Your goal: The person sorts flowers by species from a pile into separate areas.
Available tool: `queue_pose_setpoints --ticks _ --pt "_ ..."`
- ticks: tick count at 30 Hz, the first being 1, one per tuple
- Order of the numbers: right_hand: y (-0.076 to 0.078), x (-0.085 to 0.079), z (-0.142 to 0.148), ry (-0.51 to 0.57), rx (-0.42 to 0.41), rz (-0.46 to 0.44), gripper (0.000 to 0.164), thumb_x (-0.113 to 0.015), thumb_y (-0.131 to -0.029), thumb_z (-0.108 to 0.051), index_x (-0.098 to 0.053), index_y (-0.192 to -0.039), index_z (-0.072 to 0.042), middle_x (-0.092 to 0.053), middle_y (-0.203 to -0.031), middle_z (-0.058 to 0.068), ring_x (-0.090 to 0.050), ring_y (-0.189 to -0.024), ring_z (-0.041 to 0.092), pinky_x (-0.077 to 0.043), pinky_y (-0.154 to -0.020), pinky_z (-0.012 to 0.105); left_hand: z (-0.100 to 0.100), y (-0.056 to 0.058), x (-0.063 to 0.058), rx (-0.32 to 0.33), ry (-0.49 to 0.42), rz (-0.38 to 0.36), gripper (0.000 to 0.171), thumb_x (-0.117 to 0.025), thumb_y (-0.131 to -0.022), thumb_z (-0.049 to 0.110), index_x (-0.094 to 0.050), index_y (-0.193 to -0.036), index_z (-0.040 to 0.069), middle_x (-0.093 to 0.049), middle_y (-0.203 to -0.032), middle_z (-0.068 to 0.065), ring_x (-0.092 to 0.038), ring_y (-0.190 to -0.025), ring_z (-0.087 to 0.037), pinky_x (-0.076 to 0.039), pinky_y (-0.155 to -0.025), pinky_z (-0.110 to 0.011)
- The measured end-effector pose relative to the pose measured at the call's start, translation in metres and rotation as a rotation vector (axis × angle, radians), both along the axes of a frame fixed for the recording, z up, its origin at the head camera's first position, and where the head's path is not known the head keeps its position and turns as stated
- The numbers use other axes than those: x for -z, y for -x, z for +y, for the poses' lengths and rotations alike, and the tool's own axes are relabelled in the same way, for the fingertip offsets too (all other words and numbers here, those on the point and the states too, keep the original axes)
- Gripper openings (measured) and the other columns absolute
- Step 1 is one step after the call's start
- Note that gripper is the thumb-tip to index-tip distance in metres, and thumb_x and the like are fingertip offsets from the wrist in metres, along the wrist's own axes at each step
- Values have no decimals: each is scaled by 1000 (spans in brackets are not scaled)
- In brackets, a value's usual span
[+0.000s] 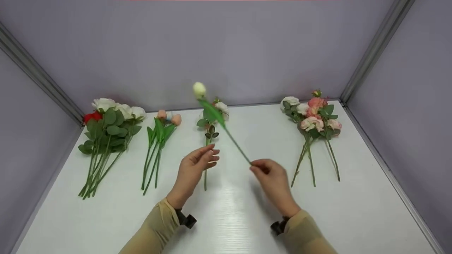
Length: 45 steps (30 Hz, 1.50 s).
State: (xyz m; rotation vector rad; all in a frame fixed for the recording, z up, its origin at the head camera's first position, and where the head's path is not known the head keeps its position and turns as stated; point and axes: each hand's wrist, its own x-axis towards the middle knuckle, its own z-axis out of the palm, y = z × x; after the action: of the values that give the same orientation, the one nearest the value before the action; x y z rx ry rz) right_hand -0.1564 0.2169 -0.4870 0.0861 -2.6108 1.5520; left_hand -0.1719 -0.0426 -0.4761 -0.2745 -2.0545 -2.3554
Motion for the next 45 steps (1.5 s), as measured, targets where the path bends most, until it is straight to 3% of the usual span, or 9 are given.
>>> queue_pose_setpoints --ticks 6,9,15,20,28,35,45 --pt "-13 16 -67 -7 -127 78 11 -80 -91 -15 -78 -102 -15 -70 -90 -9 -62 -79 14 -51 -67 26 -30 7 -7 -171 -176 15 30 -67 -102 20 -68 -123 -1 -72 -112 -17 -70 -102 -29 -59 -89 -42" --pt "-13 18 -84 -22 -187 75 12 -81 -90 -13 -78 -101 -15 -70 -90 -12 -62 -78 13 -52 -69 27 -44 7 -8 -204 -202 5 22 -68 -101 16 -69 -114 -2 -69 -108 -24 -71 -98 -31 -60 -86 -44" --pt "-9 14 -107 -7 -311 -63 13 -78 -93 -21 -77 -105 -14 -72 -91 -8 -65 -78 14 -55 -70 29 -61 6 -11 -144 -140 11 23 -67 -102 17 -68 -115 -2 -67 -108 -24 -69 -99 -32 -60 -86 -43" --pt "-8 14 -115 47 -376 -116 15 -76 -96 -25 -76 -105 -13 -73 -91 -3 -67 -80 17 -56 -71 29 -62 5 -11 -117 -106 21 23 -67 -102 19 -69 -115 0 -67 -109 -26 -68 -97 -29 -61 -85 -43" --pt "-9 23 -115 66 -360 -148 12 -77 -94 -22 -77 -100 -12 -73 -87 0 -67 -80 18 -54 -71 28 -56 3 -7 -87 -112 -34 24 -75 -96 16 -71 -111 -3 -69 -105 -26 -70 -95 -35 -61 -83 -42" --pt "-9 24 -117 89 -358 -168 12 -77 -94 -21 -76 -99 -11 -74 -88 8 -67 -77 19 -54 -67 27 -54 2 -2 -59 -86 -33 19 -76 -95 15 -72 -108 2 -71 -100 -16 -71 -91 -28 -61 -82 -42" --pt "-10 25 -119 84 -357 -153 8 -77 -94 -20 -76 -98 -13 -74 -85 4 -67 -73 17 -56 -66 28 -53 2 0 -40 -78 -73 23 -78 -93 13 -70 -110 -1 -72 -101 -15 -71 -90 -26 -61 -81 -40"
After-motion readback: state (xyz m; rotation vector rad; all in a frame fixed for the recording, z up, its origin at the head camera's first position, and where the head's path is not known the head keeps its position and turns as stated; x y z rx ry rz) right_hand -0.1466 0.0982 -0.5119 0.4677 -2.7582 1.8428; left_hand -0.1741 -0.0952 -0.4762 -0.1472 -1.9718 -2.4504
